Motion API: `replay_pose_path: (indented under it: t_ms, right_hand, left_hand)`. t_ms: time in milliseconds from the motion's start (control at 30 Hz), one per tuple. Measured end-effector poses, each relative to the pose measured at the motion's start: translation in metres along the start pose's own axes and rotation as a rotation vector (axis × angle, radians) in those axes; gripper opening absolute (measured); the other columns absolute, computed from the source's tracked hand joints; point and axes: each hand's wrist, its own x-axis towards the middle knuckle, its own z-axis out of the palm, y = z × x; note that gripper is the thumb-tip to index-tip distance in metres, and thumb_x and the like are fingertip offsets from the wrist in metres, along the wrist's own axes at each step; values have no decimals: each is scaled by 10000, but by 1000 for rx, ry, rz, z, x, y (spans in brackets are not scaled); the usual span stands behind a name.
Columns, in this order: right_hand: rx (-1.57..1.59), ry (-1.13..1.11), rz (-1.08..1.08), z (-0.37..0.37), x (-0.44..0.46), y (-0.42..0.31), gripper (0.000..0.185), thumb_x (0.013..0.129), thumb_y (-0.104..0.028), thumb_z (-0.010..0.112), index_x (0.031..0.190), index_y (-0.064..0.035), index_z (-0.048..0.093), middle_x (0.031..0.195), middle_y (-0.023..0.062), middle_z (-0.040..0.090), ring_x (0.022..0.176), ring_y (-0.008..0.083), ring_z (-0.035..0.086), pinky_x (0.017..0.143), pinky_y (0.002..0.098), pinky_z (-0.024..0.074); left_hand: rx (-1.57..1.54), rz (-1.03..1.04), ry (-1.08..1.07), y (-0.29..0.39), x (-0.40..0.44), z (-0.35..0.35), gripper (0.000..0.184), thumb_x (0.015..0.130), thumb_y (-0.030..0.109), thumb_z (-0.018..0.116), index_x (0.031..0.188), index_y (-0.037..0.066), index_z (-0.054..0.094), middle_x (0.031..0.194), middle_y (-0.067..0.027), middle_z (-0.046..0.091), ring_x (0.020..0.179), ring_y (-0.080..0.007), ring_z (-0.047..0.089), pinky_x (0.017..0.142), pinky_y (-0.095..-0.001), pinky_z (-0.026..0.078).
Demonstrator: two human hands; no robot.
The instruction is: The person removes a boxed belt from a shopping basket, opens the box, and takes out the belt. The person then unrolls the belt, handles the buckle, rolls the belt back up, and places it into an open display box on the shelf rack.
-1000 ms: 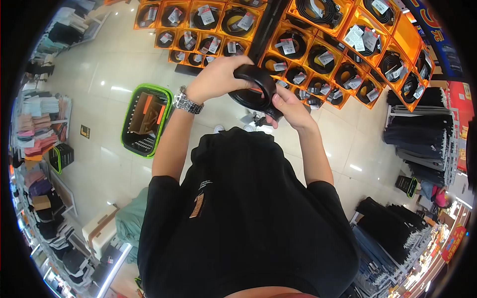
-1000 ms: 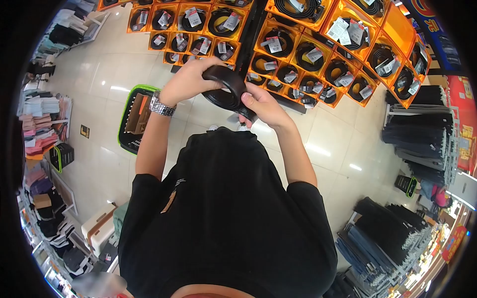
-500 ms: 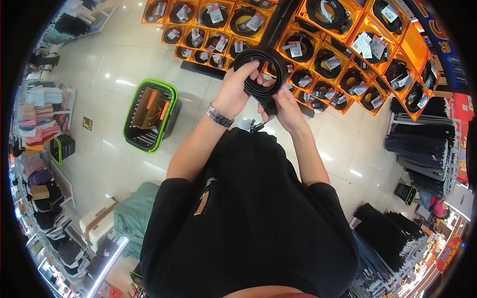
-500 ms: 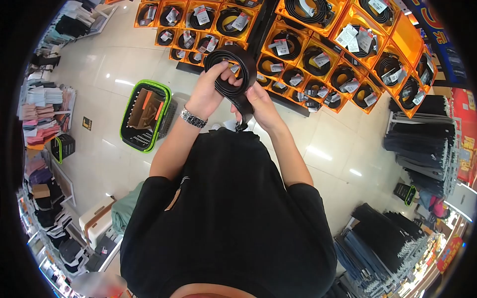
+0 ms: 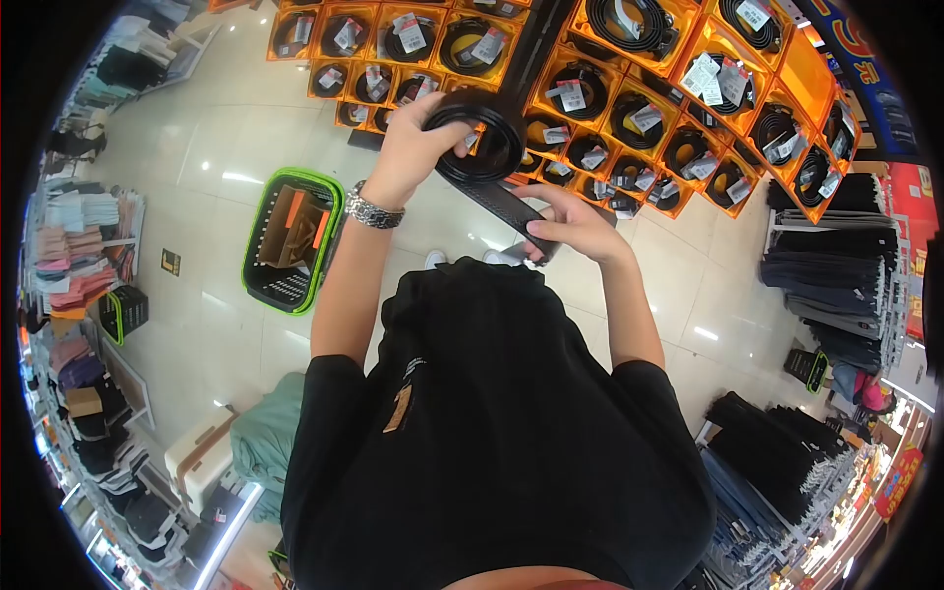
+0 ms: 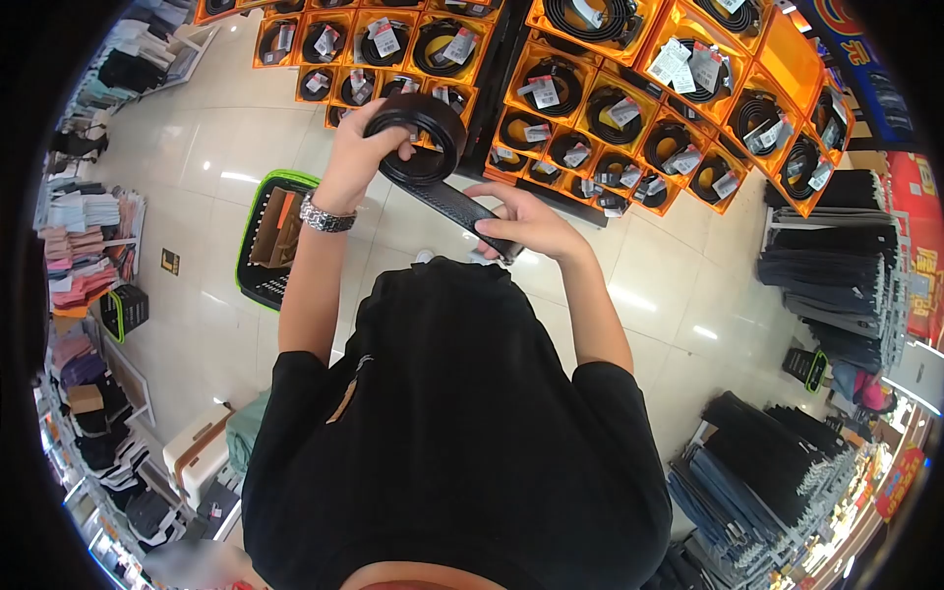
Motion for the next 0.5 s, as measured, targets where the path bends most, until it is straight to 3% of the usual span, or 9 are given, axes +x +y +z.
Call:
replay_pose_path:
  t_ms: [67, 167, 200, 233, 333, 500]
  right_hand:
    - [13, 12, -54, -5, -5, 0, 534, 880, -171, 616, 1344, -34, 388, 751, 72, 650, 625, 115, 645, 524, 225, 506]
    - [121, 37, -193, -5, -9, -6, 549, 895, -187, 596, 1371, -33, 370, 734, 72, 623, 572, 91, 598, 519, 226, 501]
    - [120, 83, -181, -1, -7, -10, 550, 899, -231, 589, 1358, -17, 375, 744, 80, 625, 569, 111, 606, 504, 224, 492]
    - [118, 129, -170, 3, -5, -13, 557, 903, -276, 583, 1344, -1, 380, 755, 88, 627, 566, 130, 614, 489, 222, 484]
    - [146, 99, -101, 10, 7, -12, 521, 926, -360, 556, 1281, -2, 425, 770, 73, 611, 560, 117, 609, 453, 211, 479]
    - [177, 92, -120, 14, 7, -6, 529, 924, -429, 546, 1264, -34, 457, 764, 27, 590, 562, 84, 597, 451, 203, 490]
  left_hand:
    - [258, 8, -101, 8, -2, -3, 255, 772, 41, 646, 1017, -21, 616, 729, -4, 606, 650, -55, 546, 610, -224, 446]
    - [603, 259, -286, -5, 0, -5, 291, 730, 78, 672, 1005, 16, 603, 741, -83, 627, 639, -165, 599, 617, -281, 477]
    - [657, 119, -353, -1, -1, 0, 344, 703, 59, 666, 1029, 1, 574, 780, -108, 624, 704, -201, 608, 672, -298, 482]
    - [702, 152, -368, 0, -2, 8, 327, 690, 66, 667, 1002, 17, 584, 784, -128, 630, 723, -264, 612, 668, -326, 481]
    - [929, 349, -354, -6, 0, 20, 302, 677, 91, 678, 966, 50, 601, 802, -135, 641, 761, -340, 604, 670, -380, 472]
    - [917, 353, -327, 2, 0, 25, 436, 674, 75, 681, 1094, 76, 564, 858, -125, 659, 823, -303, 632, 720, -359, 487]
